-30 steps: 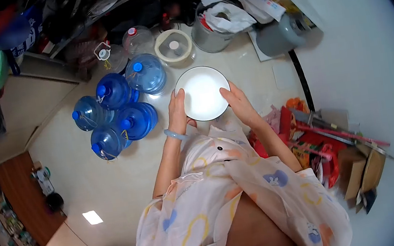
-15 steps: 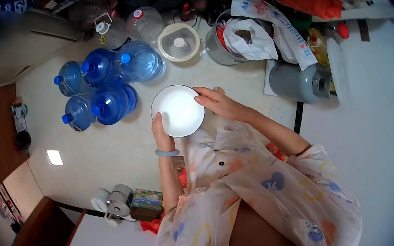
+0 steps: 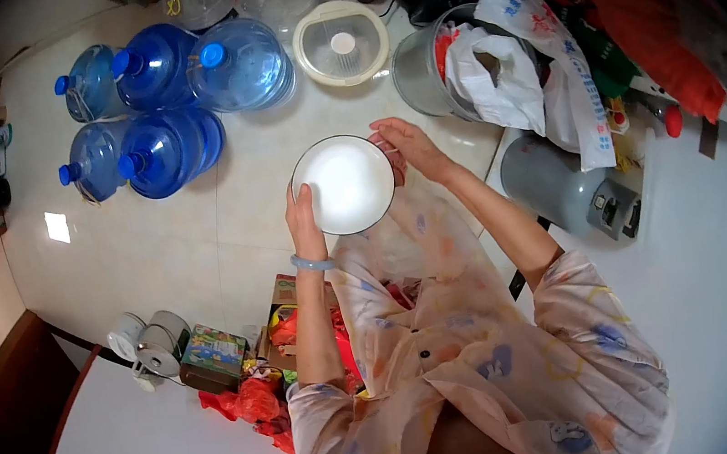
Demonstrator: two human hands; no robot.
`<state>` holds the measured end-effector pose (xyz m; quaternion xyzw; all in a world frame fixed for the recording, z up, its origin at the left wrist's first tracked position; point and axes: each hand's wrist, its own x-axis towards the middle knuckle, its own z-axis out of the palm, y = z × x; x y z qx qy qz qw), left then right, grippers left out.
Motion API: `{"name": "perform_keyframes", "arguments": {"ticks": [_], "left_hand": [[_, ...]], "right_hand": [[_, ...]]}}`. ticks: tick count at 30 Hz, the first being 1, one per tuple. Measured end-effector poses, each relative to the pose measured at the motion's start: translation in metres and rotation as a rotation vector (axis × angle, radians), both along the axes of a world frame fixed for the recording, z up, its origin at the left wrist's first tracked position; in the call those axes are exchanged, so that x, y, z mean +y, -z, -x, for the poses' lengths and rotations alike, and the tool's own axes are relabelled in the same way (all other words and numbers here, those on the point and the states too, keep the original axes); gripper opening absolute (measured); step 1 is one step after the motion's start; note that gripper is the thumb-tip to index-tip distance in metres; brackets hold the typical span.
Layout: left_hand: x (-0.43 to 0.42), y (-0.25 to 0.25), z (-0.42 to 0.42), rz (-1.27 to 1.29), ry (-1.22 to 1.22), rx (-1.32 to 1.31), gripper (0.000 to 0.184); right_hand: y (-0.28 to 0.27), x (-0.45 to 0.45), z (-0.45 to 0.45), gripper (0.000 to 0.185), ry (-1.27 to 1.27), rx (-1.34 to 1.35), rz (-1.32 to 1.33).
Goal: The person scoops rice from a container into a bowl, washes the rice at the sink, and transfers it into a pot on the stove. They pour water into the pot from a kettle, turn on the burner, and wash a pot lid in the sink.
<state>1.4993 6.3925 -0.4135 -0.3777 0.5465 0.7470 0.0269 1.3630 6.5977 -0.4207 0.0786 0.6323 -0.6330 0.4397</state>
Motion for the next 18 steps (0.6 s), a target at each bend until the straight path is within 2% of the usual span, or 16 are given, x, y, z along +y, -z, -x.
{"name": "perform_keyframes", "arguments": {"ticks": [2, 4, 6, 7, 9, 11, 12, 14, 16, 18], "left_hand": [[0.001, 0.031, 0.001, 0.055, -0.058, 0.024, 0.043], [-0.001, 0.042, 0.004, 0.013, -0.057, 0.005, 0.043], [0.001, 0.077, 0.012, -0.031, -0.07, -0.015, 0.044], [0.0, 0.089, 0.017, -0.018, -0.047, 0.0, 0.044], [0.0, 0.116, 0.026, -0.002, -0.028, 0.018, 0.045], [0.003, 0.144, 0.041, -0.017, 0.016, -0.137, 0.052], [0.002, 0.175, 0.047, -0.016, 0.011, -0.132, 0.052], [0.003, 0.233, 0.05, 0.152, 0.165, -0.024, 0.059], [0.008, 0.257, 0.061, 0.215, 0.239, -0.049, 0.059], [0.008, 0.291, 0.072, 0.283, 0.323, -0.066, 0.06]], "right_hand": [[0.055, 0.006, 0.012, 0.034, 0.048, 0.008, -0.149], [0.081, 0.008, 0.031, 0.036, -0.001, 0.047, -0.224], [0.127, 0.01, 0.053, 0.042, -0.261, 0.416, -0.515], [0.15, 0.012, 0.062, 0.042, -0.266, 0.415, -0.519], [0.189, 0.008, 0.078, 0.053, -0.364, 0.94, -0.712], [0.215, 0.006, 0.097, 0.059, -0.383, 1.023, -0.734], [0.231, 0.002, 0.108, 0.065, -0.397, 1.103, -0.755], [0.257, -0.001, 0.122, 0.068, -0.44, 1.173, -0.787], [0.272, -0.01, 0.135, 0.071, -0.476, 1.247, -0.812], [0.282, -0.011, 0.146, 0.073, -0.617, 1.272, -0.818]]}}
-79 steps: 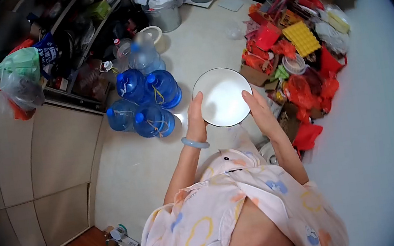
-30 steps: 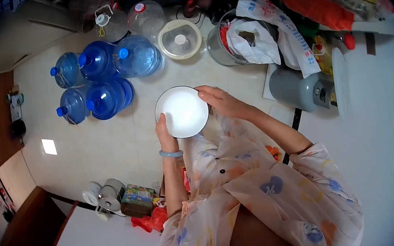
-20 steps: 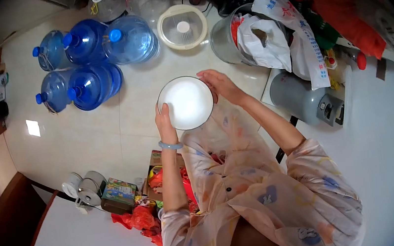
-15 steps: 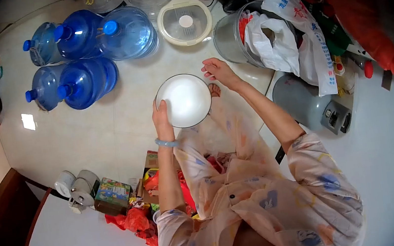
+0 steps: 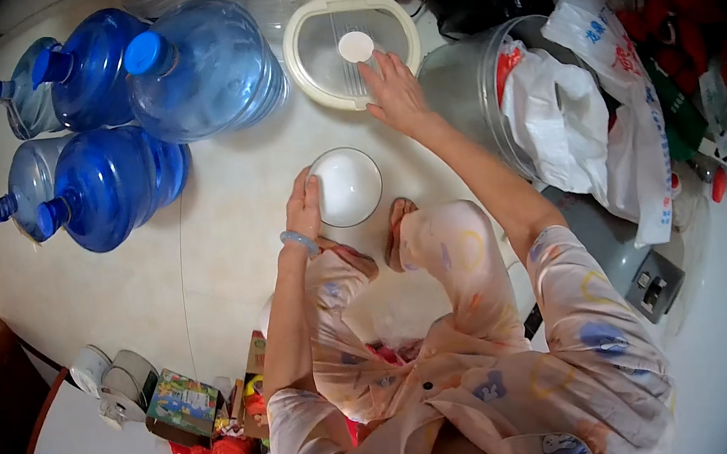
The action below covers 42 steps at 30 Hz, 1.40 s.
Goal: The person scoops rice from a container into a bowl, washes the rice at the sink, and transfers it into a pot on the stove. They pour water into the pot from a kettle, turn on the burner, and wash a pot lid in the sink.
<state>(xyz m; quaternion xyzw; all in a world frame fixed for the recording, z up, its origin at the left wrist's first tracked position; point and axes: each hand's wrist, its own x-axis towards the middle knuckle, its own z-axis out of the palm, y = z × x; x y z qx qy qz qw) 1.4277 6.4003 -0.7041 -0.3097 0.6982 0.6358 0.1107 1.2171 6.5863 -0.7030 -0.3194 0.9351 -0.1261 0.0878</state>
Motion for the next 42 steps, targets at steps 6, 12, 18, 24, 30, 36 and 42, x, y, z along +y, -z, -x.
{"name": "perform_keyframes", "arguments": {"ticks": [6, 12, 18, 24, 30, 36, 42], "left_hand": [[-0.001, 0.089, 0.023, 0.086, 0.35, -0.2, 0.066], [0.002, 0.157, 0.039, 0.192, 0.441, -0.115, 0.061], [0.002, 0.207, 0.048, 0.088, 0.435, -0.151, 0.06], [0.004, 0.233, 0.039, 0.231, 0.458, -0.065, 0.062], [0.004, 0.244, 0.026, 0.189, 0.44, -0.066, 0.06], [0.007, 0.249, 0.017, 0.147, 0.422, -0.052, 0.059], [0.01, 0.275, 0.007, 0.182, 0.404, -0.005, 0.058]], "right_hand": [[0.042, 0.01, 0.011, 0.069, -0.145, 0.034, 0.033], [0.045, 0.015, 0.013, 0.065, -0.22, 0.104, 0.034], [0.036, 0.012, 0.034, 0.066, -0.26, 0.077, 0.133], [0.045, 0.01, 0.045, 0.082, -0.294, 0.042, 0.116], [0.042, 0.013, 0.043, 0.089, -0.315, -0.024, 0.026], [0.048, 0.023, 0.037, 0.081, -0.348, 0.016, 0.076], [0.047, 0.029, 0.036, 0.079, -0.401, 0.023, 0.111]]}}
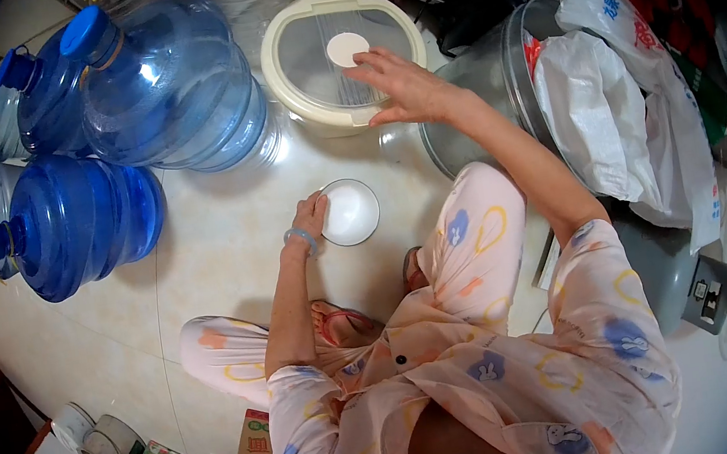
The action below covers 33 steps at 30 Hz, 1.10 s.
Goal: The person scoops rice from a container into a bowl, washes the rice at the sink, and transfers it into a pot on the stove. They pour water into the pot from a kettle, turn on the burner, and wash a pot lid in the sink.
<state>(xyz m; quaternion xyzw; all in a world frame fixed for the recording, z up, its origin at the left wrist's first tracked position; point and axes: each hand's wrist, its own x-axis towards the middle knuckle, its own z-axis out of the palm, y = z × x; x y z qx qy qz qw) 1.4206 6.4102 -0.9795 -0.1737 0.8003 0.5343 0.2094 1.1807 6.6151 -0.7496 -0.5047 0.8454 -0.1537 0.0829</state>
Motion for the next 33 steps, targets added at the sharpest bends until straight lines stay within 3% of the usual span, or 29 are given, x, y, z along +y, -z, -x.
{"name": "perform_keyframes", "arguments": {"ticks": [4, 6, 10, 12, 16, 18, 19, 21, 23, 25, 27, 29, 30, 32, 33], "left_hand": [[-0.003, 0.006, -0.002, 0.006, 0.049, 0.01, 0.058], [-0.003, 0.008, -0.006, 0.03, 0.03, -0.001, 0.059], [-0.01, 0.027, -0.01, 0.03, 0.044, 0.012, 0.061], [-0.012, 0.039, -0.013, -0.081, 0.01, -0.019, 0.065], [-0.019, -0.012, 0.002, -0.201, -0.01, -0.197, 0.067], [-0.029, -0.03, 0.024, 0.089, 0.061, -0.077, 0.069], [-0.034, -0.034, 0.037, 0.1, 0.062, -0.073, 0.069], [-0.043, -0.043, 0.072, 0.009, -0.268, 0.093, 0.072], [-0.034, -0.124, 0.108, -0.272, -0.553, 0.027, 0.078], [-0.029, -0.164, 0.139, -0.288, -0.541, 0.004, 0.079], [-0.028, -0.173, 0.165, -0.31, -0.528, -0.022, 0.081], [-0.026, -0.173, 0.187, -0.206, -0.358, -0.131, 0.064], [-0.022, -0.168, 0.192, -0.212, -0.355, -0.128, 0.064], [-0.015, -0.161, 0.195, -0.275, -0.53, -0.036, 0.046], [-0.016, -0.158, 0.195, -0.276, -0.531, -0.04, 0.046]], "right_hand": [[0.002, -0.002, -0.006, 0.072, -0.07, 0.141, 0.023], [0.001, -0.003, -0.011, 0.056, -0.2, 0.183, 0.093], [-0.022, 0.0, -0.005, 0.046, -0.183, 0.286, 0.17], [-0.045, 0.001, 0.003, 0.035, -0.04, 0.37, 0.36], [-0.079, -0.016, 0.05, 0.029, 0.089, 0.575, 0.501], [-0.084, -0.03, 0.082, 0.023, 0.154, 0.631, 0.594], [-0.088, -0.031, 0.094, 0.043, 0.192, 0.559, 0.53], [-0.093, -0.042, 0.121, 0.042, 0.274, 0.562, 0.587], [-0.094, -0.053, 0.14, 0.041, 0.354, 0.561, 0.642], [-0.094, -0.059, 0.149, 0.043, 0.57, 0.564, 0.658], [-0.085, -0.057, 0.155, 0.044, 0.613, 0.574, 0.615], [-0.076, -0.053, 0.156, 0.046, 0.653, 0.588, 0.564], [-0.075, -0.05, 0.15, 0.048, 0.636, 0.661, 0.58], [-0.075, -0.046, 0.137, 0.05, 0.614, 0.731, 0.592], [-0.079, -0.043, 0.122, 0.051, 0.592, 0.686, 0.563]]}}
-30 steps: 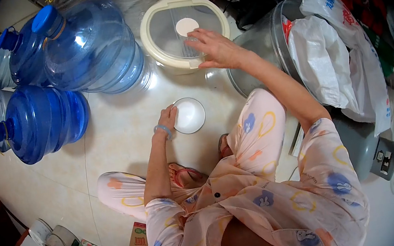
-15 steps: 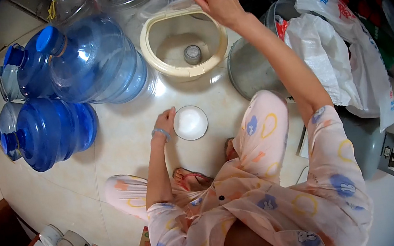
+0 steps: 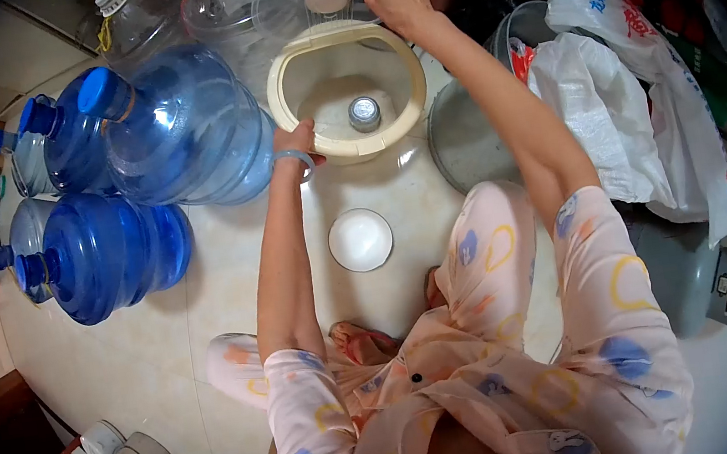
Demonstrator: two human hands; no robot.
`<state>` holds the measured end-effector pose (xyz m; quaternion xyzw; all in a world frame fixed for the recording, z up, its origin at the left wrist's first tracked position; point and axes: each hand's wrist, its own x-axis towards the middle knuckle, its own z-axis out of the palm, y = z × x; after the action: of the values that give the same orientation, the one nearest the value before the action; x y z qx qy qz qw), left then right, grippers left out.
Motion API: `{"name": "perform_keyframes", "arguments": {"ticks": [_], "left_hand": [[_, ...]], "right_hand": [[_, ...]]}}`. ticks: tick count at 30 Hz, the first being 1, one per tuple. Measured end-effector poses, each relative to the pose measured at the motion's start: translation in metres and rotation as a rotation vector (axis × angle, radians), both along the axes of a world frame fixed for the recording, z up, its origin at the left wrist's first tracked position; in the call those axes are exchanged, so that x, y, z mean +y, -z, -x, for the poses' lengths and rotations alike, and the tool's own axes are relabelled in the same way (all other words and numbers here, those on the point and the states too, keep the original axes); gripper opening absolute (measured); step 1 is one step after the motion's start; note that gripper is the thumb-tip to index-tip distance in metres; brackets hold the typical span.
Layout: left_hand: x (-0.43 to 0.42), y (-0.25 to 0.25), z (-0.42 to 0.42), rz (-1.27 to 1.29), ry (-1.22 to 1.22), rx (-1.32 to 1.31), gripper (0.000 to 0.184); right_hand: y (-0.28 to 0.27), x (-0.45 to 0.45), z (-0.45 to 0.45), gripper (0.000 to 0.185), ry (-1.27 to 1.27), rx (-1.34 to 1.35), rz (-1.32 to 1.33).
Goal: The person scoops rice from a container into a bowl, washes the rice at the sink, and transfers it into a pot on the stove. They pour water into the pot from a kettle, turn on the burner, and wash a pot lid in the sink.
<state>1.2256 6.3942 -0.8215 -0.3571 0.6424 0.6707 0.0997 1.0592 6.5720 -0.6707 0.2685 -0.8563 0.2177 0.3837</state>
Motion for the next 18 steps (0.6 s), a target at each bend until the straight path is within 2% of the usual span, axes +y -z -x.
{"name": "perform_keyframes", "arguments": {"ticks": [3, 5, 6, 9, 10, 12, 13, 15, 18], "left_hand": [[0.0, 0.003, 0.001, -0.022, 0.025, 0.044, 0.041], [0.005, -0.001, -0.007, 0.104, 0.018, 0.049, 0.042], [0.01, -0.003, -0.012, 0.09, -0.055, 0.097, 0.041], [0.013, -0.004, -0.022, 0.125, -0.004, 0.134, 0.042], [0.011, 0.014, -0.023, 0.124, 0.001, 0.134, 0.042], [0.007, 0.041, -0.027, 0.352, 0.063, 0.324, 0.044], [0.011, 0.023, -0.03, 0.352, 0.062, 0.323, 0.044], [0.022, -0.008, -0.039, 0.38, 0.059, 0.207, 0.045], [0.017, -0.009, -0.044, 0.405, 0.019, 0.316, 0.046]], "right_hand": [[0.01, 0.012, -0.026, 0.055, -0.015, -0.045, -0.044], [0.015, 0.014, -0.038, 0.058, -0.062, 0.14, -0.038], [0.017, 0.012, -0.039, 0.064, -0.017, 0.081, 0.0], [0.004, 0.011, -0.026, 0.067, 0.057, 0.083, 0.079], [0.0, 0.012, -0.019, 0.067, 0.061, 0.071, 0.105], [-0.011, 0.018, -0.008, 0.066, 0.137, 0.051, 0.043], [-0.012, 0.021, -0.003, 0.065, 0.212, 0.031, -0.019], [-0.014, 0.025, -0.002, 0.063, 0.17, 0.046, -0.023], [-0.018, 0.03, -0.007, 0.062, 0.124, 0.056, -0.026]]}}
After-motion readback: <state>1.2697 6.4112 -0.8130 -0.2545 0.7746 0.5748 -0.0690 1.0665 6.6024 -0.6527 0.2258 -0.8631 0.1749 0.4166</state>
